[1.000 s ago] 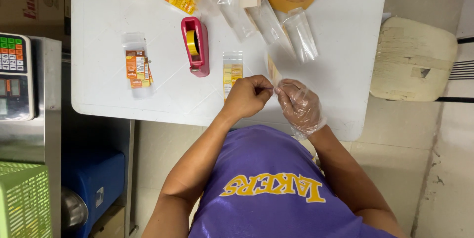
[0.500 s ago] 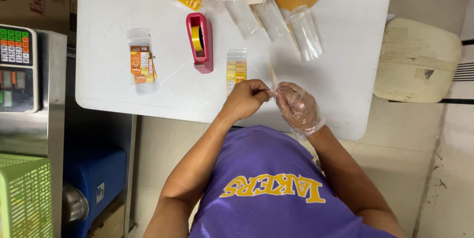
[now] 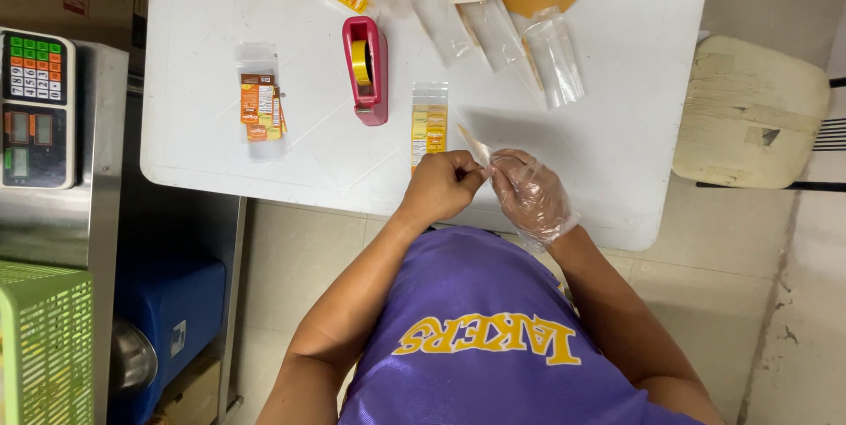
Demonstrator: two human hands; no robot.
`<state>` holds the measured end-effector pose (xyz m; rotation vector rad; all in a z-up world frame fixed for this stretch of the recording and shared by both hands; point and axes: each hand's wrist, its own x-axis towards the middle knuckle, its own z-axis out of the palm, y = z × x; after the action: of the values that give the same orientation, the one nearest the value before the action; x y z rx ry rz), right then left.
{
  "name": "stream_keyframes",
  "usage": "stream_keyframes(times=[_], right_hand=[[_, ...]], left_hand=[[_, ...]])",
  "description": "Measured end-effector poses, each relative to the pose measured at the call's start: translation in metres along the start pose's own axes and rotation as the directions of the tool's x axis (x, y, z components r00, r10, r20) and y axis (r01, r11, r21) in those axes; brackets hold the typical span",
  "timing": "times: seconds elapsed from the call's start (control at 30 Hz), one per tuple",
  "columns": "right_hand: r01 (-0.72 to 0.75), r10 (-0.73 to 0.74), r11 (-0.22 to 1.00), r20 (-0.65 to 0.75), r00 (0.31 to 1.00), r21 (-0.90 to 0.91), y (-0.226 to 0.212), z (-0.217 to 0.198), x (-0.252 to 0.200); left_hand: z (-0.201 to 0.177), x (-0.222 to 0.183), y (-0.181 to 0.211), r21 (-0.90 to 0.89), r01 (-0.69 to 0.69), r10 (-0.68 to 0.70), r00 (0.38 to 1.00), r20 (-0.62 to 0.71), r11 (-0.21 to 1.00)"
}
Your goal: Packaging snacks by inserting small packets into bags and sealing them with tape.
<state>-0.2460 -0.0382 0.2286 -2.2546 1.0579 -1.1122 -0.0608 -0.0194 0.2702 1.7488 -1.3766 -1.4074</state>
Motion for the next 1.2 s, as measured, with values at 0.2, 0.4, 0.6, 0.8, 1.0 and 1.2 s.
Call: stream_keyframes(times=[0.2,0.4,0.6,0.8,1.0,1.2], right_hand=[[-0.095,0.095,0.995,0.026,0.995,-0.003,-0.004,0.0,-0.001],[-0.157,0.157,0.987,0.019,0.987,0.019,-0.002,-0.003,0.003],[-0.159,0.159,0.987,-0.013,0.987,-0.014,0.003,0.0,0.004],[-0.198,0.197,0.979,-0.017,0.98,-0.044,-0.003,-0.003,0.011],[0.163,-0.182,0.96,-0.063,0.981,-0.229,-0.009,-0.01,0.021],[0.431,-0.383,0.87,0.221,0.897,-0.24,0.014,0.007,0.001]], left_hand=[[0.007,-0.003,-0.008,0.01,-0.007,0.008,0.995,-0.1,1.0],[0.003,0.005,-0.035,0.004,0.061,-0.057,0.957,-0.283,0.998],[-0.016,-0.001,-0.028,0.001,0.074,-0.068,0.921,-0.383,0.997],[-0.029,-0.002,-0.033,-0.014,0.03,-0.034,0.896,-0.442,0.999],[-0.024,-0.013,0.006,-0.045,-0.202,0.17,0.905,-0.389,0.978],[-0.011,0.002,-0.018,-0.136,-0.21,0.156,0.932,-0.328,0.968]])
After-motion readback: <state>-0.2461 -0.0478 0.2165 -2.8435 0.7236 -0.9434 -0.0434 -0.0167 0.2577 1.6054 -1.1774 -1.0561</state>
